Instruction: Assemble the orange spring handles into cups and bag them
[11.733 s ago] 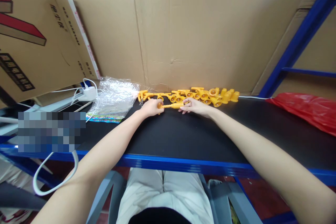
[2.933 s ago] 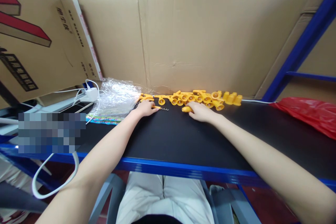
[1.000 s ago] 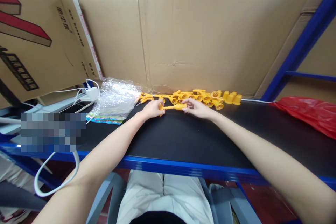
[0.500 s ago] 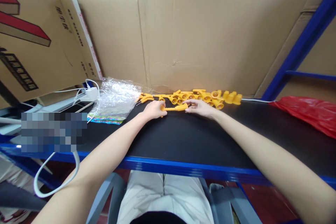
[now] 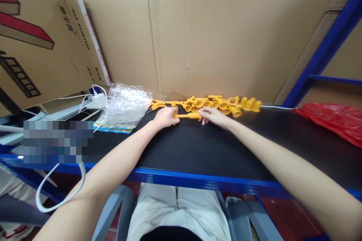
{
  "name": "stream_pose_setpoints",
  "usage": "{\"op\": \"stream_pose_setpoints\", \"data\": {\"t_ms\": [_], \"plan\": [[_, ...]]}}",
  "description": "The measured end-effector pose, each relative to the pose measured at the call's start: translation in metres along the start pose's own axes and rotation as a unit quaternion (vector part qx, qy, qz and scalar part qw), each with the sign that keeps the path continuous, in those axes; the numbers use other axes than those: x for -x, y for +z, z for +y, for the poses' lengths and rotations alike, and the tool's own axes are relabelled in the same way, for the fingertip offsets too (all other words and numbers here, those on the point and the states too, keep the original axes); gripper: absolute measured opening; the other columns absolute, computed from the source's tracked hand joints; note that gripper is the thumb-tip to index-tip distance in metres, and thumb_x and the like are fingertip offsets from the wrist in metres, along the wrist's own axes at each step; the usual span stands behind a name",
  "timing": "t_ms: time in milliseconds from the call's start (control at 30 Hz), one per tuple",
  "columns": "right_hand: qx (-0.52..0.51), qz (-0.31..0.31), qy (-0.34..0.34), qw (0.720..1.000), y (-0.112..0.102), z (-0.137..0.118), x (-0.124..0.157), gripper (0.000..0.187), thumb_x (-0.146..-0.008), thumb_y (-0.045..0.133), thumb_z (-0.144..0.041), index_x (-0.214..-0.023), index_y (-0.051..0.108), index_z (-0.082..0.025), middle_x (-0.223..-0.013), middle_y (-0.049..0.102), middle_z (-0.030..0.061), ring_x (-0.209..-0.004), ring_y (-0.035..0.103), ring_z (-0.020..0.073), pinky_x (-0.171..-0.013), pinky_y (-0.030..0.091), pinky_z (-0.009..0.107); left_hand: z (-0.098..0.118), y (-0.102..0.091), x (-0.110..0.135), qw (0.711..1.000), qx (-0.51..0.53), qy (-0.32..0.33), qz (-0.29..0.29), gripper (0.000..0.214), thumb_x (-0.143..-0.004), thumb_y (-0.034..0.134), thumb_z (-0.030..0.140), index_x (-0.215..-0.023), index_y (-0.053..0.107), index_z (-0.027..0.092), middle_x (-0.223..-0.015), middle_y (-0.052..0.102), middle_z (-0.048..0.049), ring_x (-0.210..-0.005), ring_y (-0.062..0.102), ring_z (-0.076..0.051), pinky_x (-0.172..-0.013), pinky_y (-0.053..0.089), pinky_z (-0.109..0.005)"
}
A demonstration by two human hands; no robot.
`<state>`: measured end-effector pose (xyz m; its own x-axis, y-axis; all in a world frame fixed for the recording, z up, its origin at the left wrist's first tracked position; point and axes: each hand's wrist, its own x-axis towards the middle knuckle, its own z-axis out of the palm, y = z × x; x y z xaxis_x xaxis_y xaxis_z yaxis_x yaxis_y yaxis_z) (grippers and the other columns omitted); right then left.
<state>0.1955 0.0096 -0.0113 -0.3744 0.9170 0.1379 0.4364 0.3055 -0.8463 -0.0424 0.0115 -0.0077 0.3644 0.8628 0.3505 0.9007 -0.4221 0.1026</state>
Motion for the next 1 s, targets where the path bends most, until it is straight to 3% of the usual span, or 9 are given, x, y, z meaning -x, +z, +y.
{"op": "stream_pose_setpoints", "data": {"t_ms": [167, 300, 400, 500, 633, 733, 833, 900, 1000], "plan": [[0.007, 0.002, 0.0, 1.0, 0.001, 0.004, -0.003, 0.026, -0.087, 0.042, -0.04, -0.094, 0.048, -0.015, -0.077, 0.064, 0.0056, -0.055, 0.056, 0.009, -0.055, 0.043, 0.023, -0.001, 0.001, -0.001, 1.0, -0.005, -0.005, 0.008, 0.031, -0.065, 0.055, 0.033, -0.093, 0.059, 0.021, -0.082, 0.063, -0.005, -0.076, 0.059, -0.022, -0.062, 0.041, -0.027], [-0.025, -0.029, 0.002, 0.999, -0.002, 0.009, -0.004, 0.042, -0.074, 0.063, -0.033, -0.107, 0.041, -0.017, -0.079, 0.063, 0.0027, -0.06, 0.059, 0.0105, -0.061, 0.045, 0.024, 0.0, 0.0, 0.0, 1.0, -0.015, -0.015, 0.005, 0.03, -0.066, 0.054, 0.034, -0.093, 0.058, 0.022, -0.082, 0.063, -0.004, -0.077, 0.059, -0.02, -0.062, 0.041, -0.026], [-0.039, -0.03, -0.01, 0.999, -0.004, 0.011, -0.003, 0.045, -0.069, 0.067, -0.033, -0.104, 0.042, -0.018, -0.075, 0.062, 0.001, -0.057, 0.058, 0.0106, -0.061, 0.044, 0.026, 0.001, 0.0, 0.001, 1.0, -0.018, -0.013, 0.011, 0.031, -0.066, 0.054, 0.034, -0.094, 0.058, 0.022, -0.084, 0.063, -0.0037, -0.076, 0.059, -0.02, -0.063, 0.041, -0.026], [-0.023, -0.037, -0.016, 0.999, -0.005, 0.007, -0.001, 0.035, -0.075, 0.059, -0.046, -0.09, 0.049, -0.016, -0.073, 0.065, 0.0043, -0.053, 0.057, 0.0103, -0.058, 0.042, 0.026, 0.003, -0.002, 0.003, 1.0, -0.019, -0.008, 0.02, 0.031, -0.066, 0.054, 0.033, -0.095, 0.057, 0.022, -0.083, 0.063, -0.0033, -0.076, 0.059, -0.02, -0.062, 0.041, -0.026], [0.003, -0.033, 0.003, 0.999, -0.002, 0.0, 0.001, 0.049, -0.08, 0.041, -0.06, -0.065, 0.051, -0.014, -0.065, 0.065, 0.0075, -0.044, 0.052, 0.008, -0.05, 0.036, 0.024, 0.004, -0.002, 0.004, 1.0, -0.019, -0.006, 0.024, 0.03, -0.067, 0.054, 0.032, -0.095, 0.058, 0.022, -0.084, 0.063, -0.0035, -0.077, 0.059, -0.019, -0.064, 0.042, -0.027], [0.016, -0.018, 0.023, 0.999, -0.001, -0.003, 0.0, 0.055, -0.082, 0.036, -0.062, -0.061, 0.051, -0.014, -0.059, 0.063, 0.0076, -0.039, 0.048, 0.0071, -0.046, 0.032, 0.024, 0.004, -0.001, 0.003, 0.999, -0.019, -0.005, 0.027, 0.029, -0.067, 0.054, 0.032, -0.095, 0.057, 0.022, -0.083, 0.063, -0.0035, -0.076, 0.059, -0.019, -0.063, 0.042, -0.027], [0.002, -0.026, 0.03, 0.999, -0.002, -0.001, -0.001, 0.049, -0.082, 0.041, -0.058, -0.07, 0.055, -0.013, -0.069, 0.065, 0.0086, -0.046, 0.052, 0.0084, -0.048, 0.034, 0.024, 0.003, 0.001, 0.001, 0.999, -0.016, -0.012, 0.029, 0.03, -0.066, 0.054, 0.032, -0.094, 0.057, 0.022, -0.082, 0.063, -0.0034, -0.075, 0.059, -0.019, -0.062, 0.041, -0.026], [-0.019, -0.048, 0.024, 0.998, -0.004, 0.002, -0.001, 0.039, -0.078, 0.054, -0.05, -0.09, 0.057, -0.013, -0.08, 0.066, 0.0078, -0.054, 0.056, 0.0094, -0.052, 0.037, 0.024, 0.003, 0.002, 0.0, 0.999, -0.014, -0.016, 0.028, 0.03, -0.066, 0.054, 0.032, -0.094, 0.057, 0.022, -0.082, 0.063, -0.0034, -0.075, 0.059, -0.019, -0.061, 0.041, -0.026], [-0.046, -0.06, 0.016, 0.997, -0.006, 0.007, -0.001, 0.052, -0.073, 0.064, -0.039, -0.115, 0.045, -0.017, -0.087, 0.067, 0.0056, -0.056, 0.056, 0.0093, -0.055, 0.038, 0.024, 0.002, 0.002, 0.0, 0.999, -0.015, -0.016, 0.027, 0.03, -0.066, 0.054, 0.033, -0.095, 0.057, 0.022, -0.082, 0.064, -0.0035, -0.075, 0.06, -0.02, -0.061, 0.041, -0.026]]}}
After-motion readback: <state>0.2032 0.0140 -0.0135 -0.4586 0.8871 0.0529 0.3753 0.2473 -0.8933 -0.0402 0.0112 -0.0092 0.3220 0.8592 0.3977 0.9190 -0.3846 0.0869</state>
